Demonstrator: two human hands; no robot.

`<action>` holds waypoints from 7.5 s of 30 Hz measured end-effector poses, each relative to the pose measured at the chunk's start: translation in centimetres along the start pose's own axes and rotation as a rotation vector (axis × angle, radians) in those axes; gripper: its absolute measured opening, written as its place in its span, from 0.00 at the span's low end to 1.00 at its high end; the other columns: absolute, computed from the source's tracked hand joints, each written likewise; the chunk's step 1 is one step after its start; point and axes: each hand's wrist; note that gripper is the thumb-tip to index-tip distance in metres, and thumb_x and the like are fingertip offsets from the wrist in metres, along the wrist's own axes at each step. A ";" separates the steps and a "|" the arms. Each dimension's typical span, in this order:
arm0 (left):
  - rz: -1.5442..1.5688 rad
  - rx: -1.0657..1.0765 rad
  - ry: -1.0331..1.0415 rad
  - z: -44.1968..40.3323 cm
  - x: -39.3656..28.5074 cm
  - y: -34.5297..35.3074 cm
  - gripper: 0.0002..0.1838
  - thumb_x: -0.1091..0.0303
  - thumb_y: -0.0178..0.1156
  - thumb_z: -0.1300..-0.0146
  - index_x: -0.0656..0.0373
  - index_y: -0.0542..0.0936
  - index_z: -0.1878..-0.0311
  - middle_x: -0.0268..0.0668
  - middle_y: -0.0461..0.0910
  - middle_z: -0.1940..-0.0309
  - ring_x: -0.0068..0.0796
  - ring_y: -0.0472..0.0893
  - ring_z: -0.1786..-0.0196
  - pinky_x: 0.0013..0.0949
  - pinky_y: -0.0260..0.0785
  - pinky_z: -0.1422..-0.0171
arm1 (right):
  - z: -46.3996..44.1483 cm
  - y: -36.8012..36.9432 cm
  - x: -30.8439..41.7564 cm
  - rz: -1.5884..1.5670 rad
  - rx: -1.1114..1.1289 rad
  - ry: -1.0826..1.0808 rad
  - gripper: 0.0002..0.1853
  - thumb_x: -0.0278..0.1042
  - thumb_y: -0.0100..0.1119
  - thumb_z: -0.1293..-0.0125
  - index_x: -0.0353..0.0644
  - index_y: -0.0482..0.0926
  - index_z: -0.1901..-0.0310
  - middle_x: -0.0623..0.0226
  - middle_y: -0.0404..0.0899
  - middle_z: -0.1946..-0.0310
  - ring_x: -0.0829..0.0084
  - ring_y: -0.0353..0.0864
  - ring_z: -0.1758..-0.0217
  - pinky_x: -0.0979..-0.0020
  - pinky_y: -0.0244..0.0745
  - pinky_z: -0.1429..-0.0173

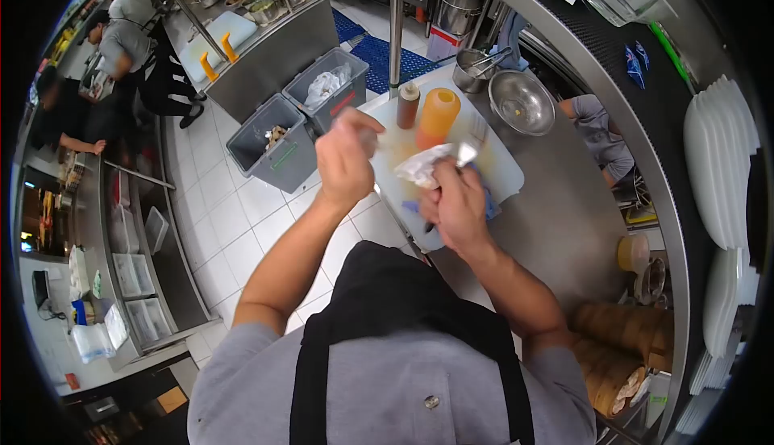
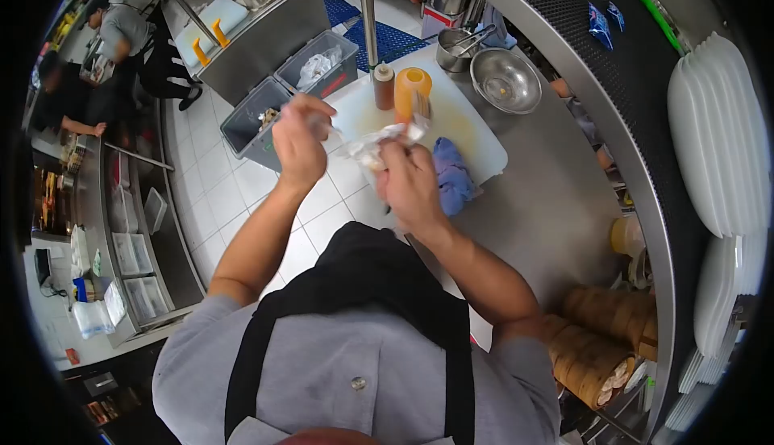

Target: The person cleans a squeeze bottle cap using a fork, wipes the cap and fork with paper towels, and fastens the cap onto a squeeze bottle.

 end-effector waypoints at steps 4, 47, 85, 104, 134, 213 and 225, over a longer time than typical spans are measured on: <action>0.720 -0.103 -0.720 -0.2 -0.1 -0.6 0.32 0.45 0.33 0.18 0.63 0.75 0.65 0.32 0.68 0.85 0.18 0.63 0.82 0.26 0.53 0.78 | -0.8 -1.8 -0.3 0.384 -0.125 -0.425 0.12 0.36 0.50 0.21 0.37 0.79 0.50 0.75 0.75 0.70 0.88 0.64 0.76 0.81 0.57 0.76; 0.830 -0.135 -0.916 -0.7 -1.2 0.0 0.13 0.60 0.55 0.23 0.60 0.72 0.48 0.43 0.81 0.61 0.25 0.81 0.66 0.24 0.77 0.63 | -3.0 -0.5 0.2 0.420 -0.015 -0.418 0.10 0.31 0.57 0.24 0.35 0.78 0.48 0.72 0.82 0.65 0.84 0.75 0.66 0.77 0.72 0.60; 0.857 -0.162 -1.302 6.4 5.7 0.1 0.15 0.65 0.54 0.27 0.58 0.69 0.41 0.46 0.77 0.52 0.44 0.81 0.48 0.47 0.74 0.35 | -6.0 -11.0 -0.2 1.136 -0.662 -0.444 0.12 0.38 0.66 0.36 0.37 0.82 0.57 0.57 0.84 0.66 0.53 0.83 0.65 0.59 0.77 0.59; 0.317 0.302 -0.846 1.8 0.9 0.4 0.21 0.73 0.67 0.33 0.69 0.76 0.39 0.44 0.85 0.53 0.29 0.87 0.55 0.30 0.82 0.55 | -12.5 -23.4 -4.1 1.373 -0.695 -0.247 0.24 0.31 0.51 0.28 0.38 0.71 0.32 0.44 0.72 0.46 0.42 0.77 0.43 0.51 0.73 0.39; -0.122 0.574 -0.155 0.7 -0.2 3.8 0.57 0.71 0.76 0.50 0.56 0.52 0.20 0.46 0.84 0.54 0.50 0.86 0.59 0.41 0.80 0.55 | -3.3 -3.4 5.7 1.219 0.074 -0.379 0.21 0.36 0.70 0.41 0.37 0.79 0.48 0.49 0.84 0.59 0.55 0.85 0.56 0.60 0.78 0.53; 0.035 0.140 -0.433 7.2 17.1 14.7 0.37 0.63 0.77 0.48 0.64 0.71 0.37 0.53 0.79 0.46 0.55 0.78 0.42 0.47 0.71 0.38 | -13.8 -3.0 10.8 2.074 -0.012 -0.258 0.35 0.67 0.59 0.35 0.31 0.84 0.67 0.45 0.85 0.69 0.44 0.86 0.70 0.50 0.83 0.58; -0.087 0.157 -0.489 9.5 18.4 14.1 0.36 0.63 0.75 0.45 0.60 0.71 0.35 0.50 0.81 0.46 0.53 0.81 0.44 0.44 0.74 0.41 | -16.3 -27.3 16.9 2.134 -0.907 -0.103 0.49 0.61 0.57 0.30 0.28 0.51 0.24 0.42 0.82 0.44 0.54 0.87 0.49 0.59 0.79 0.42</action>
Point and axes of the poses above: each hand's wrist, its own z-axis away from the middle knuckle, its own y-axis out of the palm, x = y × z
